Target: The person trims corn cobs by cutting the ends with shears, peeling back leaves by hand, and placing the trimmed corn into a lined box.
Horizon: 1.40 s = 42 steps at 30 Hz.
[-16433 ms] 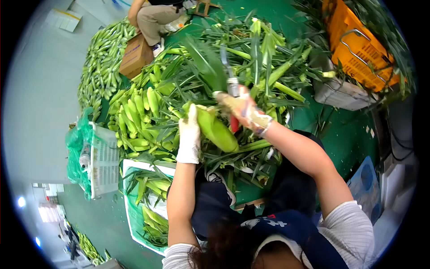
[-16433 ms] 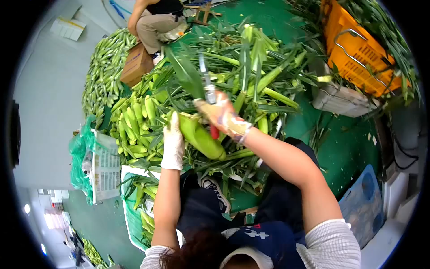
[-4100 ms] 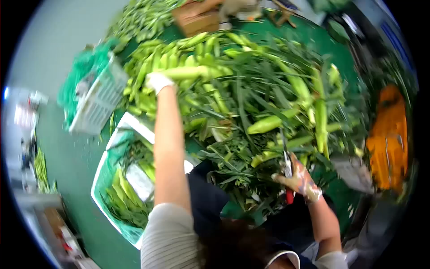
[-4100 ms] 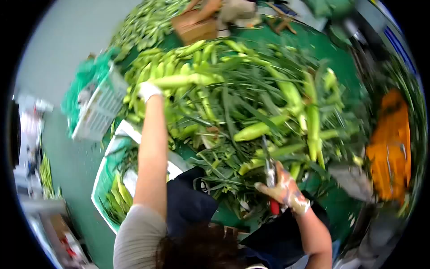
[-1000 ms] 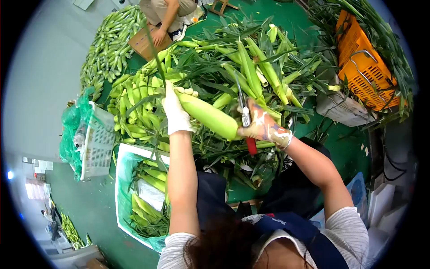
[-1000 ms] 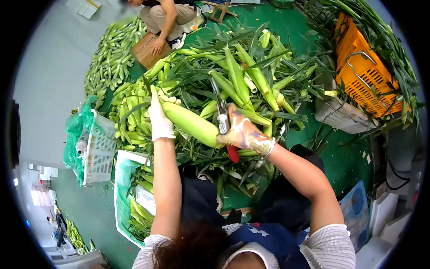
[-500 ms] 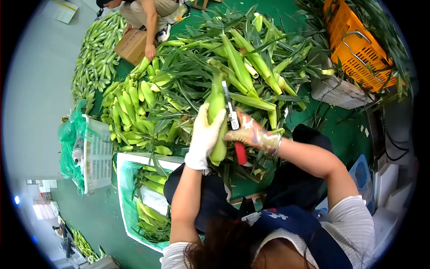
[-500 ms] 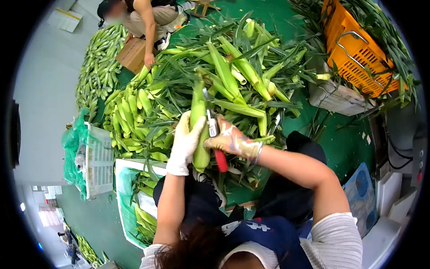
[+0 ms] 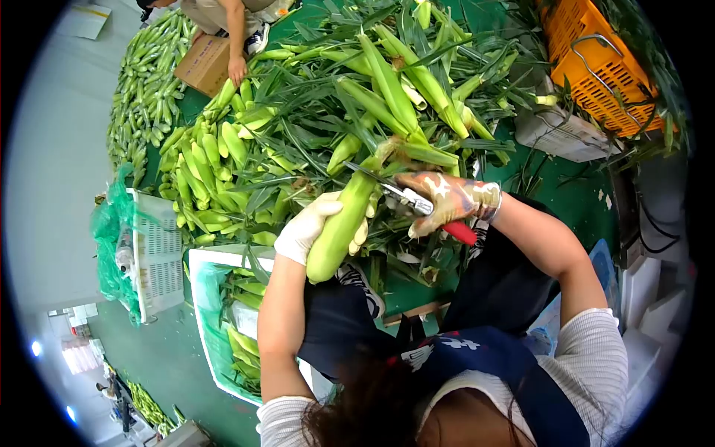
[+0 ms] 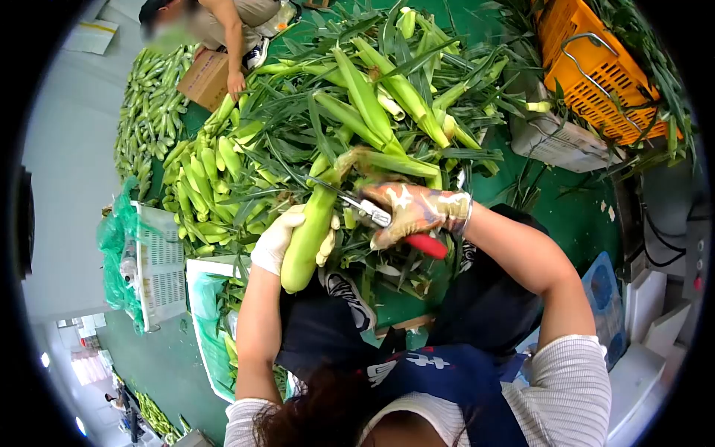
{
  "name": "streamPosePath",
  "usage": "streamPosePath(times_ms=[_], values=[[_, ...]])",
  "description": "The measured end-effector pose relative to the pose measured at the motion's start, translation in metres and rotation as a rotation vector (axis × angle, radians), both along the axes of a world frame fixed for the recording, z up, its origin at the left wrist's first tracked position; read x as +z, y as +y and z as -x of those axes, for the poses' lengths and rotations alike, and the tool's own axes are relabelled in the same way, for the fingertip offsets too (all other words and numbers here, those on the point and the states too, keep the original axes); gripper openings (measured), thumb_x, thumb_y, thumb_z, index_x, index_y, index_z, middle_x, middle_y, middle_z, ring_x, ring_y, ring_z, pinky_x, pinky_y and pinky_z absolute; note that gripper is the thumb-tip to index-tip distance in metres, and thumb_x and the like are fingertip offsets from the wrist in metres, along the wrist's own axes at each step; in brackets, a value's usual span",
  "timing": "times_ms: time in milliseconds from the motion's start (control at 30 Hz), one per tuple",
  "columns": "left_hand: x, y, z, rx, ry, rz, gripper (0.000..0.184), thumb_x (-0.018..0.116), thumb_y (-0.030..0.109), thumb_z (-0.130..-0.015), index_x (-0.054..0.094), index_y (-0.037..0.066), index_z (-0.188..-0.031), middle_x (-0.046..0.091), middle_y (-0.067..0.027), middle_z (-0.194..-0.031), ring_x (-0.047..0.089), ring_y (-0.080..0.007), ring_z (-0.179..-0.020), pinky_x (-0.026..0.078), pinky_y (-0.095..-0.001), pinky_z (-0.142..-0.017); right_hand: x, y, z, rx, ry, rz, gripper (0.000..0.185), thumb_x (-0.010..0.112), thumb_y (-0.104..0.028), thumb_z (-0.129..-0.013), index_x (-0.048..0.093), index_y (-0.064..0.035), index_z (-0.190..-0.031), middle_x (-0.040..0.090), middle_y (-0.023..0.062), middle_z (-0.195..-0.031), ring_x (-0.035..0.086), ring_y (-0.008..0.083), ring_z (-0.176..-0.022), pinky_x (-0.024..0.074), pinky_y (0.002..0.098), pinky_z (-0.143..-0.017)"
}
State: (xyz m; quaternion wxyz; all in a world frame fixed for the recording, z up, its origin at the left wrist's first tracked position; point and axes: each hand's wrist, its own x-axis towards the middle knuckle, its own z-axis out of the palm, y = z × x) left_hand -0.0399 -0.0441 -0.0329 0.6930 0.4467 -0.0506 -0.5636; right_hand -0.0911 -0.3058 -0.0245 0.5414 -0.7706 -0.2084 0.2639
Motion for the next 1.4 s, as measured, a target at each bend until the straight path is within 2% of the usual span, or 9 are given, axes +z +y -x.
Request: streamPosePath(times_ms=[133,200,333,500,867,933,1067,1200,1400], values=[[-0.010,0.007,-0.006,0.063,0.058,0.093,0.057,0.060,0.047,-0.077,0.054,-0.003,-0.103,0.062,-0.0169,-0.071,0.060,-0.0232,-0.055,0.053,-0.0322,-0.051,-0.004,-0.003,-0.002,-0.580,0.516,-0.631,0.021,0.071,-0.011,-0.073,0.053,-0.0064,-0.083,0.057,0.0025,-0.067,0.052,0.0117,-0.048,0.0462,0.0261,-0.044],[-0.008,0.010,-0.010,0.064,0.031,0.145,0.058,0.063,0.047,-0.075,0.054,-0.004,-0.102,0.061,-0.0182,-0.070,0.060,-0.0242,-0.054,0.053,-0.0323,-0.051,0.013,-0.020,-0.006,-0.595,0.526,-0.493,0.024,0.072,-0.012,-0.073,0.053,-0.0056,-0.086,0.056,0.0023,-0.065,0.053,0.0126,-0.048,0.0470,0.0260,-0.046],[-0.010,0.010,-0.012,0.055,-0.033,0.434,0.061,0.079,0.037,-0.063,0.053,-0.004,-0.099,0.060,-0.0198,-0.069,0.060,-0.0268,-0.057,0.051,-0.0335,-0.052,0.006,0.008,-0.002,-0.376,0.116,-0.115,0.047,0.077,-0.028,-0.070,0.050,-0.0030,-0.099,0.056,0.0066,-0.087,0.055,0.0159,-0.081,0.0468,0.0307,-0.074],[0.006,0.019,-0.010,0.060,-0.267,0.333,0.061,0.087,0.020,-0.052,0.055,-0.003,-0.099,0.063,-0.0173,-0.078,0.062,-0.0256,-0.067,0.051,-0.0340,-0.064,0.033,0.025,0.016,-0.170,-0.248,0.180,0.065,0.075,-0.035,-0.063,0.041,0.0009,-0.105,0.054,0.0192,-0.092,0.055,0.0363,-0.088,0.0456,0.0396,-0.077],[0.028,0.008,-0.003,0.137,-0.520,-0.168,0.054,0.084,0.013,-0.054,0.060,-0.003,-0.100,0.064,-0.0098,-0.090,0.061,-0.0153,-0.076,0.051,-0.0313,-0.072,0.028,0.042,0.023,-0.267,-0.832,0.361,0.059,0.064,-0.037,-0.071,0.045,0.0059,-0.106,0.050,0.0246,-0.096,0.051,0.0387,-0.093,0.0412,0.0448,-0.077],[0.036,0.007,-0.003,0.121,-0.566,-0.200,0.053,0.082,0.015,-0.057,0.060,-0.003,-0.102,0.063,-0.0066,-0.089,0.058,-0.0117,-0.077,0.049,-0.0289,-0.074,0.026,0.042,0.021,-0.228,-0.372,0.304,0.044,0.062,-0.030,-0.076,0.045,0.0044,-0.096,0.055,0.0234,-0.079,0.058,0.0388,-0.079,0.0453,0.0446,-0.067],[0.022,0.011,-0.009,0.150,-0.673,-0.262,0.049,0.078,0.007,-0.065,0.059,0.000,-0.109,0.061,-0.0012,-0.093,0.055,-0.0081,-0.081,0.047,-0.0238,-0.075,0.000,0.034,0.020,-0.212,-0.293,0.039,0.029,0.071,-0.019,-0.072,0.049,-0.0021,-0.082,0.055,0.0106,-0.060,0.056,0.0264,-0.051,0.0435,0.0341,-0.050],[0.024,0.004,-0.004,0.183,-0.603,-0.170,0.050,0.080,0.005,-0.062,0.058,0.000,-0.108,0.062,-0.0020,-0.090,0.057,-0.0091,-0.080,0.047,-0.0243,-0.076,0.026,0.035,0.025,-0.233,0.743,-0.556,0.024,0.070,-0.004,-0.073,0.050,-0.0065,-0.086,0.053,0.0009,-0.060,0.053,0.0097,-0.049,0.0425,0.0254,-0.043],[0.024,0.002,-0.001,0.214,-0.814,-0.203,0.047,0.079,0.005,-0.059,0.060,0.001,-0.101,0.063,-0.0037,-0.090,0.060,-0.0125,-0.082,0.048,-0.0272,-0.078,0.032,0.035,0.028,-0.176,0.643,-0.533,0.023,0.069,-0.004,-0.074,0.050,-0.0052,-0.085,0.055,-0.0006,-0.067,0.051,0.0074,-0.050,0.0431,0.0241,-0.045]])
